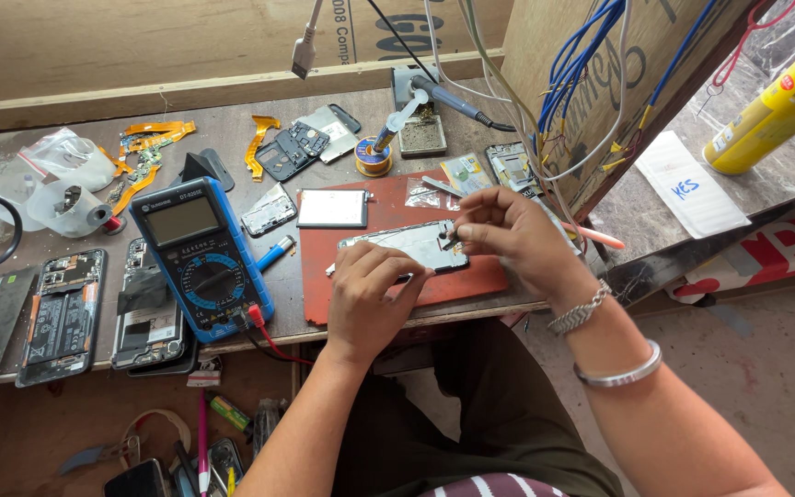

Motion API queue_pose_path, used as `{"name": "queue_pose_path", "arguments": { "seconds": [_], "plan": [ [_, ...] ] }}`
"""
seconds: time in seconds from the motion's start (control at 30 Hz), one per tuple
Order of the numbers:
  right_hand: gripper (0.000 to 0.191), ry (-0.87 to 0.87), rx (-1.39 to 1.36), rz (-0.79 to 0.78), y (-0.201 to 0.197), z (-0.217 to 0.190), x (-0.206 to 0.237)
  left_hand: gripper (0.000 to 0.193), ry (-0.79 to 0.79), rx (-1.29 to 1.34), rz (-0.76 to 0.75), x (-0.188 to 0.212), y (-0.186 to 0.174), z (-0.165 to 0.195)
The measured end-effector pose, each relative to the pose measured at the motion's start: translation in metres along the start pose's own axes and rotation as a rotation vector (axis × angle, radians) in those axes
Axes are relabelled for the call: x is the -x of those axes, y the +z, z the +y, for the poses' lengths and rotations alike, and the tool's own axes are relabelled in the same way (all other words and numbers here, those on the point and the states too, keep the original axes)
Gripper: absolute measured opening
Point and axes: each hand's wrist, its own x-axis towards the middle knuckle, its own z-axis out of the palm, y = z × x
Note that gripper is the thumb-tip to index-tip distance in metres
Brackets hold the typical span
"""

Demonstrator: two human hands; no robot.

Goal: The person works on a disassembled smartphone at a repair bench. They apply adhesive from a tube into the phone frame, press and align small components inside the chassis, and use a tool to pry and reposition parts while handling the phone board and battery.

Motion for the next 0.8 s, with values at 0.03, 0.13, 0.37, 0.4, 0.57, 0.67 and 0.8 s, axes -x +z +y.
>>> {"name": "queue_pose_path", "arguments": {
  "seconds": [0.03, 0.13, 0.37, 0.4, 0.57, 0.67, 0.8],
  "plan": [
    [0.038, 0.016, 0.014, -0.003, -0.003, -0.003, -0.004, 0.018, 0.001, -0.011, 0.002, 0.000, 0.000, 0.000],
    [0.043, 0.112, 0.057, 0.047, -0.012, -0.012, -0.014, 0.017, -0.007, -0.013, -0.009, 0.000, 0.000, 0.000],
    [0.040, 0.206, 0.131, 0.015, -0.009, -0.019, -0.026, 0.017, -0.009, -0.027, -0.003, -0.001, 0.000, 0.001],
    [0.039, 0.226, 0.117, 0.011, -0.009, -0.018, -0.026, 0.017, -0.010, -0.028, -0.003, -0.001, 0.000, 0.001],
    [0.034, 0.179, 0.238, 0.012, -0.009, -0.010, -0.031, 0.017, -0.008, -0.027, -0.010, -0.001, 0.000, 0.001],
    [0.032, 0.159, 0.244, 0.001, -0.010, -0.004, -0.034, 0.016, -0.009, -0.028, -0.020, -0.001, 0.000, 0.001],
    [0.029, 0.139, 0.192, 0.002, -0.010, 0.003, -0.038, 0.016, -0.007, -0.039, -0.024, -0.001, 0.001, 0.001]
  ]
}}
